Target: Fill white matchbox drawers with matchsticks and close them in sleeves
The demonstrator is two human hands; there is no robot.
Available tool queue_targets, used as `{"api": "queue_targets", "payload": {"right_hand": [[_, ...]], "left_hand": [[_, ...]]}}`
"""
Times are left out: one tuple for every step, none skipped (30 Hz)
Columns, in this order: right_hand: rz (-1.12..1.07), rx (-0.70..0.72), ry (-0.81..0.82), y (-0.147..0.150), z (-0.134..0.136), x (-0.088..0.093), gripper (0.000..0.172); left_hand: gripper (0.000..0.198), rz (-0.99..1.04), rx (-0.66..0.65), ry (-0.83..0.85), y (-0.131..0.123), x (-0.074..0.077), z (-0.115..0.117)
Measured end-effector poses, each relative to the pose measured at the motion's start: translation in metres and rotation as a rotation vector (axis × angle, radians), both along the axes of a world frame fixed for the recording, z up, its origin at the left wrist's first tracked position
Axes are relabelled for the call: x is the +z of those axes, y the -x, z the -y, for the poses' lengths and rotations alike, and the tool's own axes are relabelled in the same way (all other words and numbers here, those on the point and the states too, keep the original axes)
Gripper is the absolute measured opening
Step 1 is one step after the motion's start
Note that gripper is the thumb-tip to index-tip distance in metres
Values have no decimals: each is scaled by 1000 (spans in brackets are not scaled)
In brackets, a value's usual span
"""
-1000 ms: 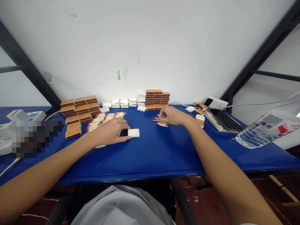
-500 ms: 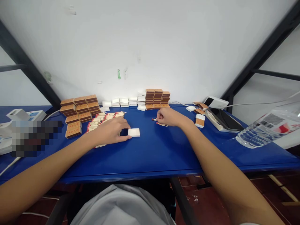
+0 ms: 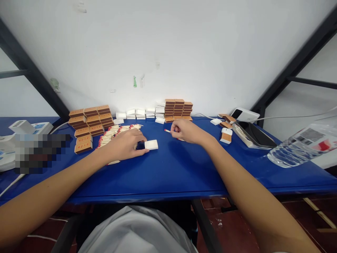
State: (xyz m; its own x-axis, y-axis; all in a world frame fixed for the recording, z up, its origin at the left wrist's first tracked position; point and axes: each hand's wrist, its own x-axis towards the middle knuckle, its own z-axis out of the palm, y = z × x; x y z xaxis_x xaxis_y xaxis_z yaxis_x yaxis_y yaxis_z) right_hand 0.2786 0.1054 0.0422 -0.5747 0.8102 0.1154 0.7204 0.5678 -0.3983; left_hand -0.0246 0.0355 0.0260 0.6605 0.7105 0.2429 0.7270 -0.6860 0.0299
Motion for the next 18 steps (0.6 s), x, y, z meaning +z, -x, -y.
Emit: {"api": "queue_targets", "payload": {"right_hand": [[-19, 21, -16, 3, 2, 0, 14], [-38, 42, -33, 6, 5, -1, 16], [-57, 63, -46, 10, 7, -1, 17], [-75, 84, -54, 13, 10, -2, 17], [-90, 107, -56, 17, 12, -3, 17], [-103, 131, -56, 21, 15, -3, 16], [-114, 155, -57, 25, 18, -4, 15], [-120, 178, -61, 28, 21, -5, 15], [-122, 202, -69, 32, 24, -6, 14], [-120, 224, -80, 35, 26, -7, 14], [-115, 245, -91, 37, 28, -8, 13], [-109, 263, -102, 39, 29, -9, 11], [-100, 277, -110, 40, 29, -10, 10], [-91, 286, -117, 41, 29, -12, 9], [-84, 292, -121, 42, 30, -13, 8], [-76, 294, -124, 42, 30, -14, 7], [-69, 294, -126, 43, 30, -15, 6], [-61, 294, -125, 43, 31, -16, 6]], "left_hand": [[27, 9, 15, 0, 0, 0, 0], [27, 16, 27, 0, -1, 1, 0], [28, 19, 36, -1, -1, 1, 0], [27, 21, 44, -3, -1, 1, 0], [27, 21, 51, -3, -2, 1, 0], [27, 22, 56, -1, -2, 1, 0], [27, 23, 59, 4, -2, 0, 1], [27, 27, 59, 10, -3, 0, 1], [27, 32, 58, 15, -3, 0, 2], [27, 37, 53, 19, -4, 0, 3], [26, 40, 46, 22, -5, 0, 4], [26, 41, 37, 23, -5, 0, 5], [26, 40, 29, 23, -6, 1, 6], [26, 38, 25, 22, -6, 1, 6], [26, 37, 22, 21, -7, 2, 7], [26, 39, 20, 18, -7, 2, 7], [26, 42, 18, 14, -7, 2, 7], [25, 45, 14, 10, -7, 1, 6]]}}
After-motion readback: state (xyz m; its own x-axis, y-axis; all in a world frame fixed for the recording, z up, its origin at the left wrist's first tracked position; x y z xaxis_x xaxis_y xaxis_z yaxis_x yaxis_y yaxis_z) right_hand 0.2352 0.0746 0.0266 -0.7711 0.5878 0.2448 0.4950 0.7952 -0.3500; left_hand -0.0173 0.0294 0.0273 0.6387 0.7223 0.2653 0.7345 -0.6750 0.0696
